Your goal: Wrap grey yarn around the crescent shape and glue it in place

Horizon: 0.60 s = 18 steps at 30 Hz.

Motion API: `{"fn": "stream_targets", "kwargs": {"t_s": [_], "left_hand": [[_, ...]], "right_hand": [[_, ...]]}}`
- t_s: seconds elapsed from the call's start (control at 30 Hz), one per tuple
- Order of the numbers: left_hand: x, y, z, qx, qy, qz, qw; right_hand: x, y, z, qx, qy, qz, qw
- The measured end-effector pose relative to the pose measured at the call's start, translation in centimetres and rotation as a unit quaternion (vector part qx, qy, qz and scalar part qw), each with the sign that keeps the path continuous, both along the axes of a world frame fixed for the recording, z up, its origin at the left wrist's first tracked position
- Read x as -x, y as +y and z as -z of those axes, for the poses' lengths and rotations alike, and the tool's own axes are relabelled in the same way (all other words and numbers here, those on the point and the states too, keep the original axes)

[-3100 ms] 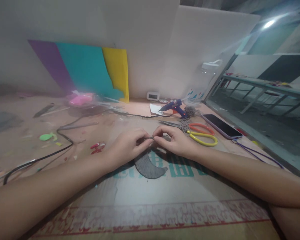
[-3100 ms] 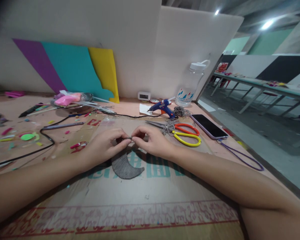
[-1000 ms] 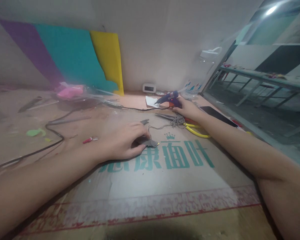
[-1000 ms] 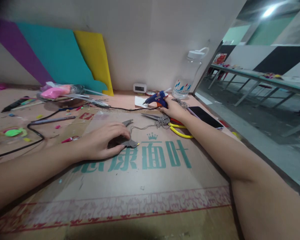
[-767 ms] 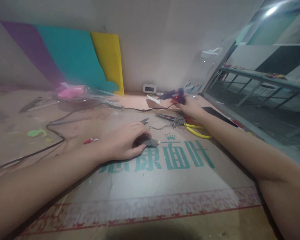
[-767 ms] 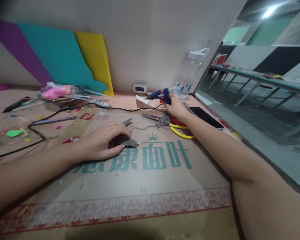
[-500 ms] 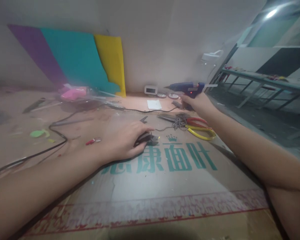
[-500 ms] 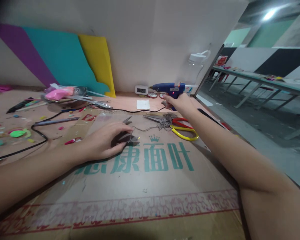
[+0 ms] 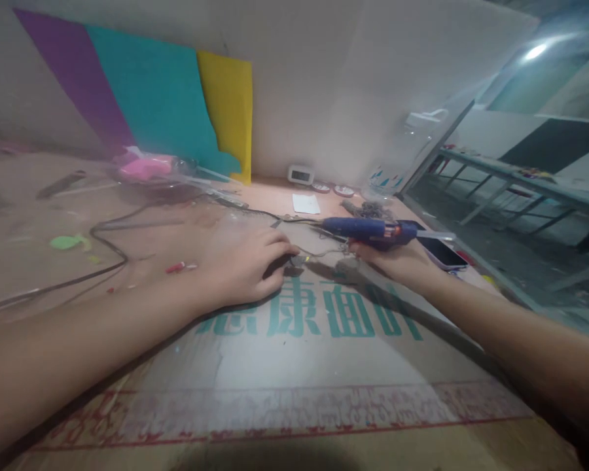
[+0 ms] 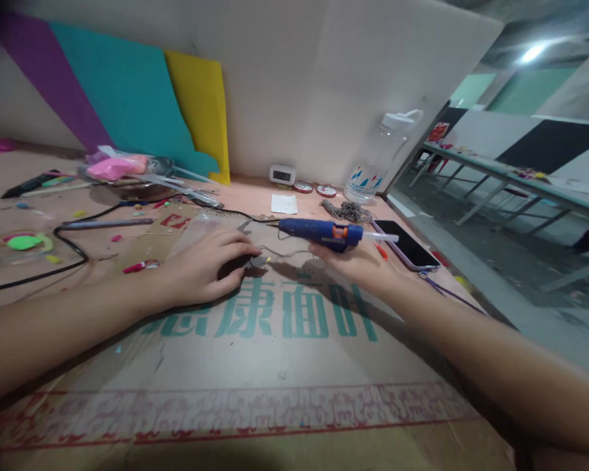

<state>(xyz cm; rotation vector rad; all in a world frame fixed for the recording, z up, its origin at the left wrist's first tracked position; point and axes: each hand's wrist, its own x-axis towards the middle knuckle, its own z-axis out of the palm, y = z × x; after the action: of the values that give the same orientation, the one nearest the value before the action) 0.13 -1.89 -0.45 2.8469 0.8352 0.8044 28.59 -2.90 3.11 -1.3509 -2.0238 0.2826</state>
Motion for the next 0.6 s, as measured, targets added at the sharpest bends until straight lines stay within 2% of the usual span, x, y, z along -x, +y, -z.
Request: {"fn": "stream_targets", "kwargs": {"t_s": [0.1, 0.2, 0.3, 0.47, 0.6], "left_hand": [[0.0, 0.1, 0.0, 0.013, -0.006, -0.002, 1.0], [0.1, 0.1, 0.0, 0.018, -0.012, -0.009, 1.0], [0.1, 0.2, 0.0, 0.021, -0.012, -0.025, 0.999], [0.0, 0.1, -0.1, 0.02, -0.021, -0.038, 0.999], [0.0, 0.0, -0.2, 0.019, -0.021, -0.038, 0.999]], "right_hand": [[-1.2, -0.5, 1.7, 0.013, -0.004, -0.002, 1.0], [-1.5, -0.7, 2.4, -0.005, 0.009, -0.039, 0.999], [-1.0, -1.0, 2.2, 0.003, 0.009, -0.055, 0.998], [0.1, -1.5, 1.4, -0.006, 0.019, -0.029, 0.999], [0.1, -1.4, 1.6, -0.006, 0.016, -0.028, 0.999]]}}
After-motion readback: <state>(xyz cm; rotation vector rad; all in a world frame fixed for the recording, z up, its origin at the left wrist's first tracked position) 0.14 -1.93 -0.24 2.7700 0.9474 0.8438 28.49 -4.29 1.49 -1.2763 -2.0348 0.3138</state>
